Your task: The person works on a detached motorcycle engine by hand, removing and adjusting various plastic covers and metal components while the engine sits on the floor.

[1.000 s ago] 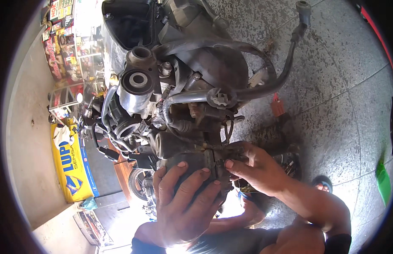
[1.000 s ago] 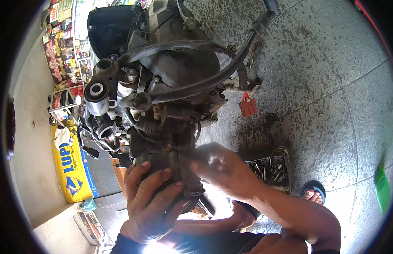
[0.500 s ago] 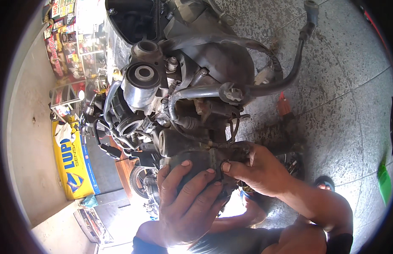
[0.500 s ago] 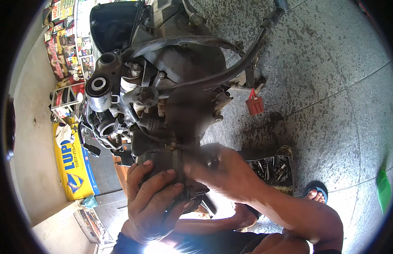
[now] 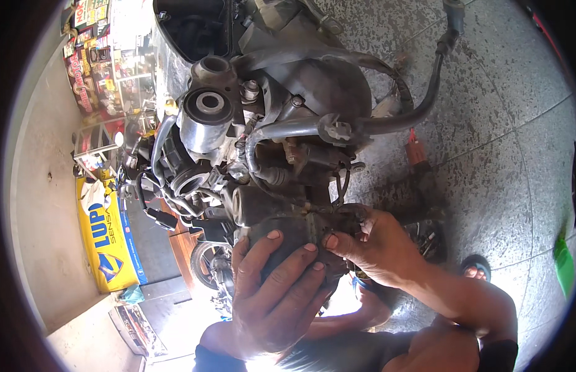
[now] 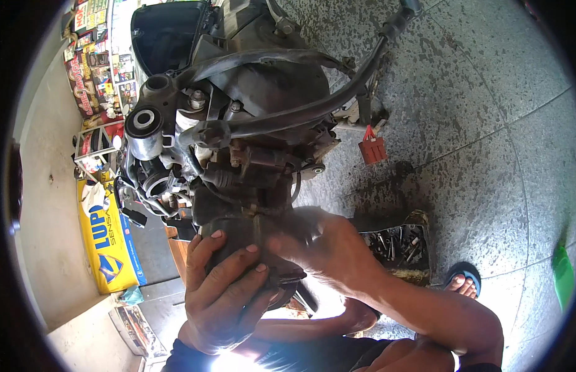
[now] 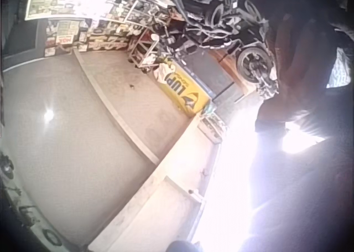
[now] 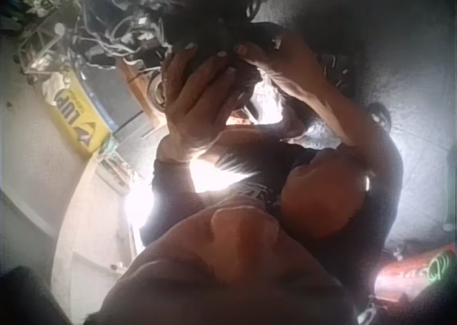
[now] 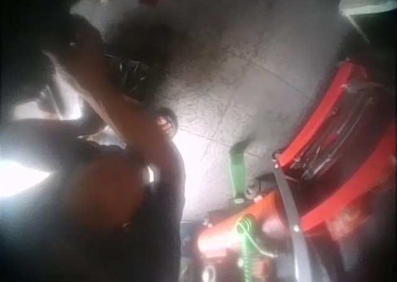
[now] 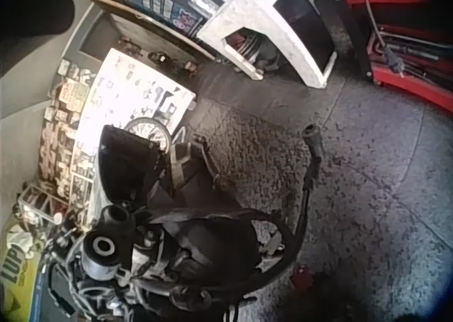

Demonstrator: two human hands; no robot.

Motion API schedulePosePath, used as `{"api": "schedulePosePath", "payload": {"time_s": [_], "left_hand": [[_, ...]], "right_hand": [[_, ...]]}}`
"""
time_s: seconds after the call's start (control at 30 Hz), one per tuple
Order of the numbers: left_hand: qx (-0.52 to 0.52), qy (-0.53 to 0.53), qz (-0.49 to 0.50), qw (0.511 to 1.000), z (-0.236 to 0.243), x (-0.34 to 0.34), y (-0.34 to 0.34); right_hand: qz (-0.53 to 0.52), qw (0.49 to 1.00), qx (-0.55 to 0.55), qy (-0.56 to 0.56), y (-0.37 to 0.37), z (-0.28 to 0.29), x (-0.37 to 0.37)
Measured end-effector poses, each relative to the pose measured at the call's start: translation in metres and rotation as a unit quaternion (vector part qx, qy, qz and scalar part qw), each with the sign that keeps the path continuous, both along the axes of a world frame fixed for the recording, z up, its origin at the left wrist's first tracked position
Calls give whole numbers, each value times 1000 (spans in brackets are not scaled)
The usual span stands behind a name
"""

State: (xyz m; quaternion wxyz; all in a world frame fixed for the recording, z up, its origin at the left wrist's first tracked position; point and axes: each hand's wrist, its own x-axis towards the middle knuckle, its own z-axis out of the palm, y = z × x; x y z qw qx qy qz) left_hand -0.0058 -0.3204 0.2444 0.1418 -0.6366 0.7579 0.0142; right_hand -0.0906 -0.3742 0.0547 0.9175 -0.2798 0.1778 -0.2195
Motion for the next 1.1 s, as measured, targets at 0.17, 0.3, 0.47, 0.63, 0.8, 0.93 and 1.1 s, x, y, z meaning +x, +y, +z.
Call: {"api": "schedulePosePath", "payload": {"time_s": [0.17, 0.3, 0.47, 0.63, 0.8, 0.93, 1.1], "left_hand": [[8, -1, 2, 1000, 1, -1, -1], [5, -3, -10, 1000, 0, -1, -1], [6, 1, -36, 999, -4, 6, 3], [29, -44, -15, 998, 2, -9, -5], [39, -40, -16, 998, 0, -7, -16], [32, -47, -9, 998, 3, -5, -13], [16, -17, -17, 1000, -7, -2, -7]], "right_hand": [[38, 993, 71, -81, -9, -4, -13], [48, 997, 42, -52, -7, -17, -9], [-26, 993, 93, -72, -7, -3, -14], [-3, 1000, 3, -30, -13, -5, -15], [-31, 991, -124, 45, -42, -28, -44], [-83, 984, -85, 131, -58, -54, -97], [-100, 949, -78, 287, -34, -84, -158]]}}
